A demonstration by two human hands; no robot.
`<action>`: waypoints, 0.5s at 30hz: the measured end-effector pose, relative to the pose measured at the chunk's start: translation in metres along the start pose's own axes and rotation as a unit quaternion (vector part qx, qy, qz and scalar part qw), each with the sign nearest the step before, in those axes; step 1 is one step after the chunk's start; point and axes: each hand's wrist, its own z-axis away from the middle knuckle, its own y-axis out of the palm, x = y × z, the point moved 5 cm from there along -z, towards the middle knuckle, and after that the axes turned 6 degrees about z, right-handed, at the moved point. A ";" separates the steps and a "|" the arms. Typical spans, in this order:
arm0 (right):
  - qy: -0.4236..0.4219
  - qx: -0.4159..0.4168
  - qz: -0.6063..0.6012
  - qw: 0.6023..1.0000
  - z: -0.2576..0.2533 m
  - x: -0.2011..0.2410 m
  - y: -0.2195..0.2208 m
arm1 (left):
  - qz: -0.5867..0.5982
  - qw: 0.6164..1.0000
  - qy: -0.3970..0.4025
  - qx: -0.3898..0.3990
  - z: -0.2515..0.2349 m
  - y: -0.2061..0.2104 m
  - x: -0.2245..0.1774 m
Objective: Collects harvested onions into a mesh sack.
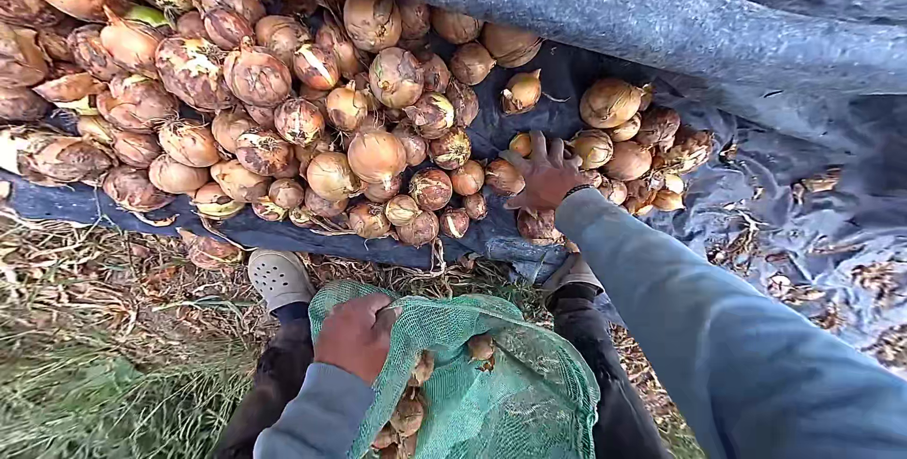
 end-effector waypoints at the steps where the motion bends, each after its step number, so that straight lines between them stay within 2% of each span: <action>1: -0.007 0.012 0.022 1.000 -0.012 0.004 0.002 | -0.002 1.000 0.004 -0.007 0.001 0.000 0.001; 10: 0.058 -0.002 0.002 0.998 -0.001 0.004 0.020 | -0.016 1.000 -0.003 0.007 0.007 -0.001 -0.002; 15: 0.037 -0.006 -0.022 0.999 -0.011 -0.007 0.024 | -0.007 1.000 0.002 0.007 0.009 -0.004 0.001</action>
